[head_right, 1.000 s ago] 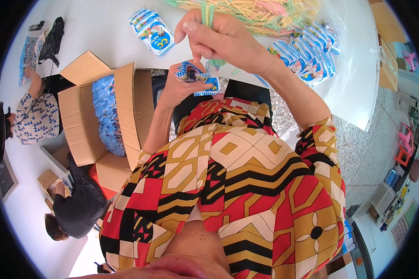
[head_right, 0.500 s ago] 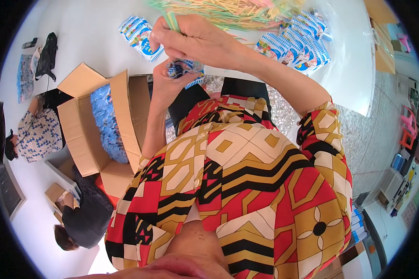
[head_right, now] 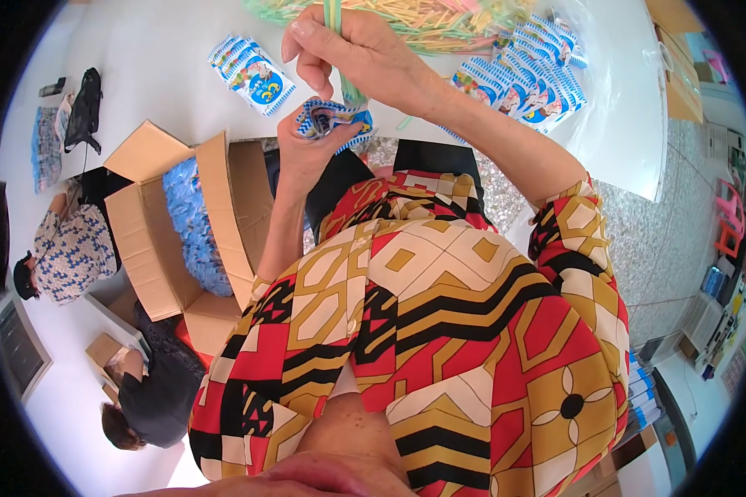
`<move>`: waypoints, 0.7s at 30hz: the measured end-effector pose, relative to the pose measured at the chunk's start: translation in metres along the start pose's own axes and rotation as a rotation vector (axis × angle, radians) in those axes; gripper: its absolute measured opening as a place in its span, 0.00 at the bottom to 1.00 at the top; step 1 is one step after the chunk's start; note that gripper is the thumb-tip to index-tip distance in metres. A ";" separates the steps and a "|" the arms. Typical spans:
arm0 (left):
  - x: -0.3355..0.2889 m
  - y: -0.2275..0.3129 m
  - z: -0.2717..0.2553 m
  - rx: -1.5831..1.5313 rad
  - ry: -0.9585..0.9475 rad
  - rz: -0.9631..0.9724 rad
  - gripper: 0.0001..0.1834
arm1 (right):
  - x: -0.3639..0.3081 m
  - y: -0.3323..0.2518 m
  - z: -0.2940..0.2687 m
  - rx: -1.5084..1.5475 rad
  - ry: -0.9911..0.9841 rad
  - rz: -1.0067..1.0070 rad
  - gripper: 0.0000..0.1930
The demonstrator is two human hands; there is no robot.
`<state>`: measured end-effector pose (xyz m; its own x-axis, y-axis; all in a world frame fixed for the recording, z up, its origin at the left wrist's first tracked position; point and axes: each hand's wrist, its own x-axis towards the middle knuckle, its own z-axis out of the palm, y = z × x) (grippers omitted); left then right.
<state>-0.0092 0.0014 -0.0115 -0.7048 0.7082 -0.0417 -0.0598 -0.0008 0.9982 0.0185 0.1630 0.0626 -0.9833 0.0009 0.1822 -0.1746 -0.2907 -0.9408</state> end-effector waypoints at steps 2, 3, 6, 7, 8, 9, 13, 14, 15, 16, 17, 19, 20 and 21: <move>0.002 -0.002 0.002 -0.070 0.004 0.025 0.08 | 0.003 0.002 -0.006 -0.036 -0.022 -0.006 0.16; 0.004 -0.004 0.003 -0.069 0.002 0.029 0.08 | 0.005 0.006 -0.009 -0.096 0.004 -0.017 0.17; 0.016 -0.009 0.002 -0.059 0.022 0.034 0.08 | 0.015 0.014 -0.017 -0.167 0.058 -0.041 0.18; 0.020 -0.006 0.003 -0.075 0.056 0.024 0.09 | 0.020 0.011 -0.017 -0.177 0.082 -0.054 0.19; 0.026 -0.004 0.003 -0.091 0.090 0.015 0.09 | 0.026 0.008 -0.018 -0.185 0.070 -0.072 0.19; 0.033 -0.005 0.003 -0.101 0.098 0.055 0.10 | 0.032 0.005 -0.019 -0.254 0.105 -0.084 0.19; 0.062 -0.004 0.009 -0.165 0.084 0.103 0.11 | 0.053 0.008 -0.041 -0.381 0.277 -0.107 0.20; 0.066 -0.003 0.009 -0.163 0.083 0.113 0.11 | 0.056 0.009 -0.046 -0.384 0.276 -0.116 0.20; 0.070 -0.003 0.011 -0.173 0.074 0.107 0.11 | 0.060 0.010 -0.050 -0.385 0.333 -0.097 0.20; 0.073 -0.003 0.011 -0.184 0.068 0.096 0.10 | 0.062 0.012 -0.052 -0.382 0.390 -0.073 0.20; 0.076 -0.003 0.010 -0.182 0.066 0.100 0.10 | 0.063 0.016 -0.054 -0.383 0.389 -0.077 0.20; 0.082 -0.003 0.008 -0.136 0.041 0.104 0.10 | 0.065 0.023 -0.057 -0.316 0.305 -0.231 0.18; 0.085 -0.004 0.007 -0.134 0.043 0.107 0.10 | 0.066 0.024 -0.059 -0.316 0.302 -0.234 0.18; 0.088 -0.004 0.006 -0.122 0.038 0.109 0.10 | 0.067 0.024 -0.061 -0.388 0.263 -0.251 0.18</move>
<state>-0.0669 0.0684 -0.0188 -0.7377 0.6723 0.0626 -0.0652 -0.1632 0.9844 -0.0542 0.2150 0.0349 -0.8801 0.2790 0.3842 -0.3635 0.1247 -0.9232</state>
